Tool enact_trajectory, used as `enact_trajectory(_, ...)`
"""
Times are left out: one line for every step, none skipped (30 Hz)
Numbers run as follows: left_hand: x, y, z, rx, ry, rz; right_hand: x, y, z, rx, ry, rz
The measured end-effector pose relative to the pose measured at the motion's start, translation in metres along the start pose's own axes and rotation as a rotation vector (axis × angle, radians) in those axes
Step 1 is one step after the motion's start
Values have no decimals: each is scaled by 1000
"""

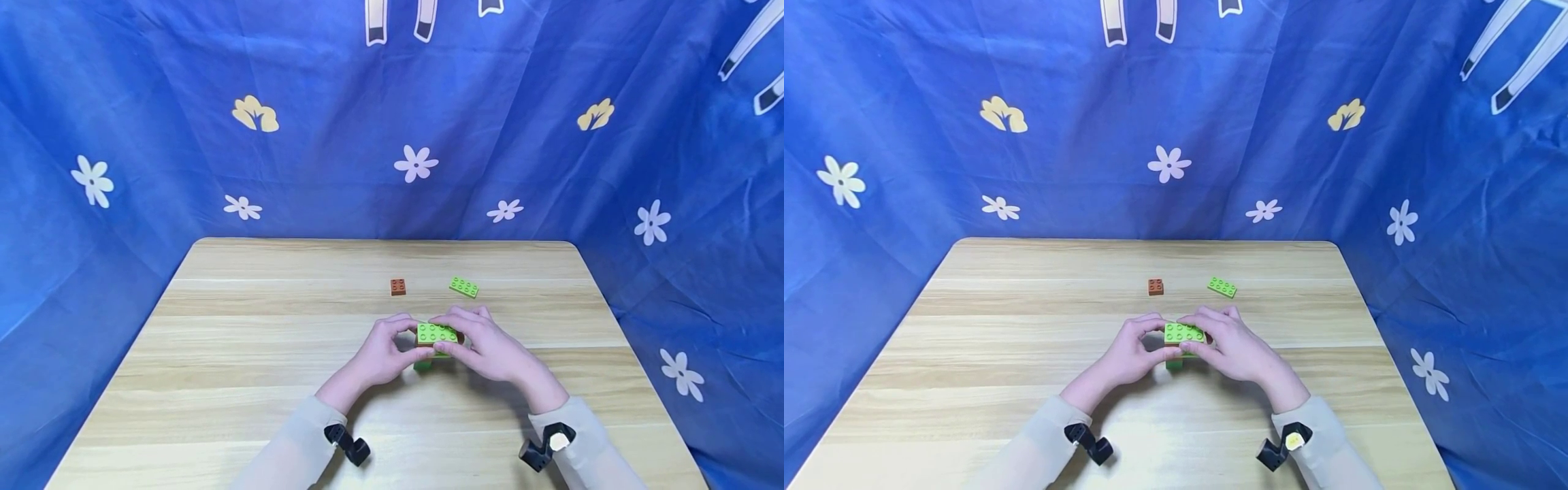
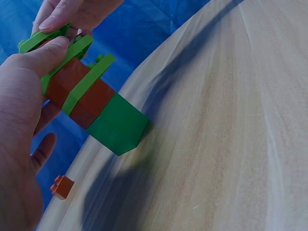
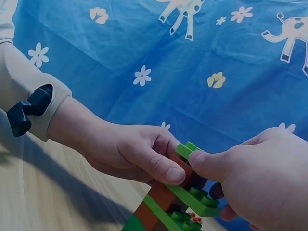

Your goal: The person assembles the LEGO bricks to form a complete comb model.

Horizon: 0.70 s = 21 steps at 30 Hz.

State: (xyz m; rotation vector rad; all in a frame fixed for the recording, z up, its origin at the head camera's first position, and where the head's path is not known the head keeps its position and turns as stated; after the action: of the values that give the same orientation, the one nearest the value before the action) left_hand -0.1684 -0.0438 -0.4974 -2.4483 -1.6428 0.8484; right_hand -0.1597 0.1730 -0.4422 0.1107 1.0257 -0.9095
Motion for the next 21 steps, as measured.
enact_trajectory(0, 0, 0, 0, 1, -1, 0, 0, 0, -1, 4, 0)
enact_trajectory(0, 0, 0, -1, 1, -1, 0, 0, 0, -1, 9, -2)
enact_trajectory(0, 0, -1, -1, 1, -2, 0, 0, 0, -2, 13, -3)
enact_trajectory(0, 0, -1, -1, 2, -2, 0, 0, 0, -2, 18, -3)
enact_trajectory(0, 0, -1, -2, 2, -2, -1, 0, 1, -2, 22, -4)
enact_trajectory(0, 0, -1, -2, 0, -3, -1, -1, 1, -3, 27, -6)
enact_trajectory(0, 0, -1, -3, 0, -3, -1, -1, 1, -5, 33, -6)
enact_trajectory(-1, 0, -1, -4, 0, -3, -1, -1, 1, -6, 39, -7)
enact_trajectory(-1, 0, -1, -4, -1, -4, -1, -2, 1, -7, 44, -6)
enact_trajectory(-1, 0, -1, -4, -1, -5, -2, -2, 2, -9, 49, -5)
enact_trajectory(-1, 0, -1, -4, -3, -6, -2, -2, 1, -11, 53, -6)
enact_trajectory(-1, 0, -1, -1, -4, -7, -2, -2, 1, -13, 58, -5)
enact_trajectory(-1, 0, -2, 3, -6, -7, -2, -3, 1, -15, 61, -3)
enact_trajectory(-1, 0, -2, 6, -10, -8, -2, -3, 1, -15, 63, -3)
enact_trajectory(-1, 0, -3, 9, -17, -10, -2, -3, 1, -17, 65, -4)
enact_trajectory(-1, 0, -3, 12, -24, -10, -2, -3, 1, -19, 65, -5)
enact_trajectory(-1, 0, -3, 16, -33, -12, -2, -3, 1, -20, 65, -6)
enact_trajectory(-1, 0, -3, 23, -44, -13, -2, -3, 0, -22, 66, -7)
enact_trajectory(-1, 0, -4, 27, -56, -13, -2, -3, 0, -24, 68, -9)
enact_trajectory(-2, 0, -4, 30, -66, -13, -2, -3, 0, -26, 70, -10)
enact_trajectory(-2, 0, -4, 37, -76, -14, -2, -3, 0, -28, 72, -11)
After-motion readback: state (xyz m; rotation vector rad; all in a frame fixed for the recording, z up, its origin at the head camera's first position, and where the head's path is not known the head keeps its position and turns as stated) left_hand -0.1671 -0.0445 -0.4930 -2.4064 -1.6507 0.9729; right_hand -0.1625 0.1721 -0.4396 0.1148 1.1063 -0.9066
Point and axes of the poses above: each hand's wrist, its own y-axis away from the middle knuckle, its own x-axis out of the palm, z = x × y, the point moved 3 cm from there along -y, towards the middle knuckle, and after that the axes turned 2 degrees about -z, right-handed, at the moved point
